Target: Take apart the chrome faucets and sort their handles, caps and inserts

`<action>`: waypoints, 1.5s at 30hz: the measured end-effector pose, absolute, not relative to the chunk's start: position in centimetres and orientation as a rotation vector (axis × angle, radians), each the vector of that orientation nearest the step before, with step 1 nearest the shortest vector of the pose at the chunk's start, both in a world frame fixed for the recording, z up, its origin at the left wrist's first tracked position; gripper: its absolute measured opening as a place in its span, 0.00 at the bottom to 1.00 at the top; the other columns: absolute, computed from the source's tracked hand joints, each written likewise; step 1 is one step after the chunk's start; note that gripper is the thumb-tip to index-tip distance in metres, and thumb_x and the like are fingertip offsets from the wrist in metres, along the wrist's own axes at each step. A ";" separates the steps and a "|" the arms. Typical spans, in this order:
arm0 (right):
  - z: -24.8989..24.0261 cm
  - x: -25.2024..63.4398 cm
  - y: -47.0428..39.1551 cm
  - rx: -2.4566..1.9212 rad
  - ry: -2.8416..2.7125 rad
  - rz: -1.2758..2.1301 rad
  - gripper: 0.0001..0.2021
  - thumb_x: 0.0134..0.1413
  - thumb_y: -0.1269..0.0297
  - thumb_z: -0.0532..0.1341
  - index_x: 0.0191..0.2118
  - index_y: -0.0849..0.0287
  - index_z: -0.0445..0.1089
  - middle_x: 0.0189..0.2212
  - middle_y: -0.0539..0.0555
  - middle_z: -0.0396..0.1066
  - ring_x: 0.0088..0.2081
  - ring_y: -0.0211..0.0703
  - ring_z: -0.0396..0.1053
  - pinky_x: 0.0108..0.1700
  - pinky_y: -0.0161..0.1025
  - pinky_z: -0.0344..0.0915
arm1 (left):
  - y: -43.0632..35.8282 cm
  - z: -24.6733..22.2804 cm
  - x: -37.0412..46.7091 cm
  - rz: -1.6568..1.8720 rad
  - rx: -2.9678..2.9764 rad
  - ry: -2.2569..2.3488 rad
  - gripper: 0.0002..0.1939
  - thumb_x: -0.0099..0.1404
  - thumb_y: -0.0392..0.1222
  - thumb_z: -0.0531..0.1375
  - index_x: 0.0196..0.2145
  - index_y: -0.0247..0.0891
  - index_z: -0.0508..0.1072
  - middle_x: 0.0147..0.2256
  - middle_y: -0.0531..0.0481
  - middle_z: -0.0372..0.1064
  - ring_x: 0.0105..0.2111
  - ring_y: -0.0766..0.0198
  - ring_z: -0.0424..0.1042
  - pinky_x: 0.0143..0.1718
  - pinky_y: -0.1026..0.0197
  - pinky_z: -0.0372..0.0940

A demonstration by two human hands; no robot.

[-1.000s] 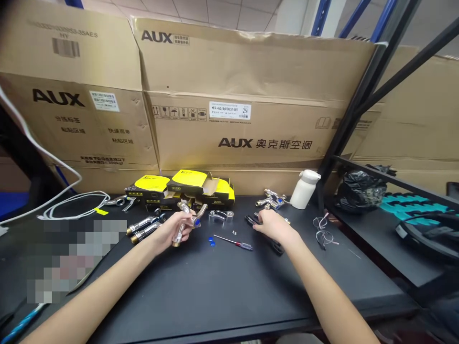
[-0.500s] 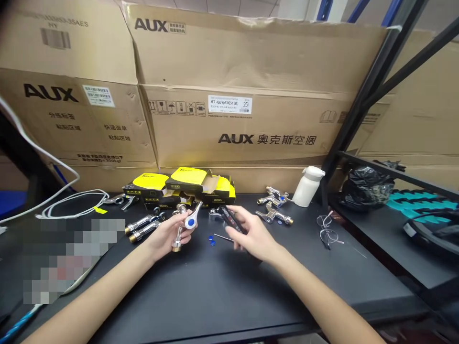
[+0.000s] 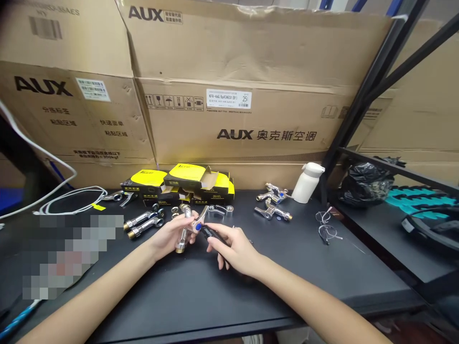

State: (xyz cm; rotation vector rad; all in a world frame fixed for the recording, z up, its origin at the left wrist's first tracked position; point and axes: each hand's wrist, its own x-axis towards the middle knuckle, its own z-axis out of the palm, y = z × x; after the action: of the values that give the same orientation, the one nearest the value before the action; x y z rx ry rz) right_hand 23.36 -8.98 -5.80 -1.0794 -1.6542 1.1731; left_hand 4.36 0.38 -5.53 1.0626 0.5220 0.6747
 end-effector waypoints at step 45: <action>-5.4 26.0 -6.9 -1.310 -1.627 1.263 0.19 0.56 0.53 0.57 0.49 0.60 0.65 0.33 0.55 0.72 0.17 0.32 0.67 0.12 0.27 0.61 | 1.9 -5.4 3.6 0.760 1.164 0.636 0.12 0.56 0.44 0.63 0.32 0.37 0.64 0.24 0.57 0.57 0.18 0.75 0.53 0.16 0.71 0.50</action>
State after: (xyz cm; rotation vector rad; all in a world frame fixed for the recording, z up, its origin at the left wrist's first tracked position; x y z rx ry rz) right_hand 26.03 -6.93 -5.39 -1.3102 -1.6271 1.2629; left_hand 3.58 1.87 -5.37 1.1645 0.6360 0.7595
